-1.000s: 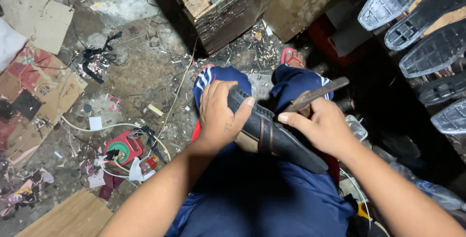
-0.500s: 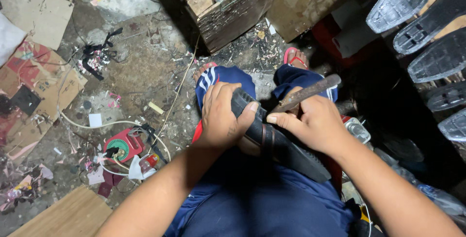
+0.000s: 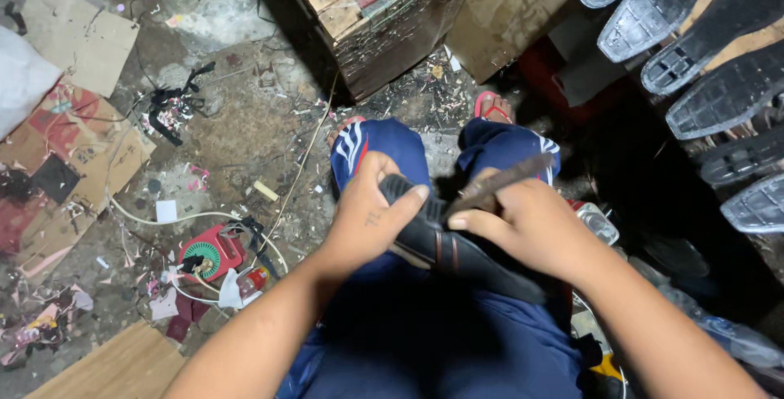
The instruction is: The person sits on the floor holding a shoe on their lap and uses a flat blade tool to scrape and trim the edge of the rubber sole, rotating the shoe to work around the perimeter. They turn the shoe over to trim the other side and press the sole with their hands to check the edge.
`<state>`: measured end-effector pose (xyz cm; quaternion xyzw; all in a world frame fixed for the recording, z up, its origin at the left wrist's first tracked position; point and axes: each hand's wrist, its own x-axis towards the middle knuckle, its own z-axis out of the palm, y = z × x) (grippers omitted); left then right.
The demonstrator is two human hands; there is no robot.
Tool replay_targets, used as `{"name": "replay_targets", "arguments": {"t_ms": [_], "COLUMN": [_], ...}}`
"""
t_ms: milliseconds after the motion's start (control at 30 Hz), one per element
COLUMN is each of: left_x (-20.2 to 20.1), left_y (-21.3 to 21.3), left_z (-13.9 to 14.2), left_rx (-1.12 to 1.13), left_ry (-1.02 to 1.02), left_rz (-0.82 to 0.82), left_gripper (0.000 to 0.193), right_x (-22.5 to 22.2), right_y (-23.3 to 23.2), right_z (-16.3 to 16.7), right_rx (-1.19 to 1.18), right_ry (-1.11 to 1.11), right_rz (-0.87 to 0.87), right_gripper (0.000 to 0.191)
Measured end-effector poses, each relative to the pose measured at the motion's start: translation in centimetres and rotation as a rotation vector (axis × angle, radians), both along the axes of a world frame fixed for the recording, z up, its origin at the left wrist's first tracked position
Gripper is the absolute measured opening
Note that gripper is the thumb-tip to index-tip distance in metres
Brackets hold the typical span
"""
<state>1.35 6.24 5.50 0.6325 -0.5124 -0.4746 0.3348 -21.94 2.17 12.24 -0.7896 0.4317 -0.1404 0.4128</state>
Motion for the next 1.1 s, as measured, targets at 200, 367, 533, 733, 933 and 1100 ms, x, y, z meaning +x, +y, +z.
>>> {"name": "replay_targets", "arguments": {"t_ms": [200, 367, 533, 733, 933, 1100], "left_x": [-0.2, 0.9, 0.4, 0.9, 0.6, 0.5], "left_y": [0.0, -1.4, -0.9, -1.5, -1.7, -1.2], "left_z": [0.3, -0.8, -2.0, -2.7, -2.4, -2.4], "left_rx": [-0.447, -0.618, -0.315, -0.376, -0.486, -0.355], "left_ry": [0.404, 0.111, 0.283, 0.192, 0.115, 0.206], "left_rz": [0.125, 0.073, 0.072, 0.046, 0.01, 0.063], "left_gripper": [0.037, 0.052, 0.04, 0.036, 0.036, 0.035], "right_x": [-6.3, -5.4, -5.7, -4.1, -1.2, -4.9], "right_y": [7.9, 11.3, 11.5, 10.2, 7.4, 9.8], "right_z": [0.0, -6.3, -5.7, 0.6, 1.6, 1.7], "right_rx": [0.057, 0.191, 0.21, -0.24, 0.003, -0.294], "right_ry": [-0.289, -0.196, -0.115, -1.007, 0.337, -0.316], "right_rz": [-0.527, -0.543, -0.465, -0.359, -0.343, -0.393], "right_gripper": [0.027, 0.023, 0.025, 0.037, 0.042, 0.034]}}
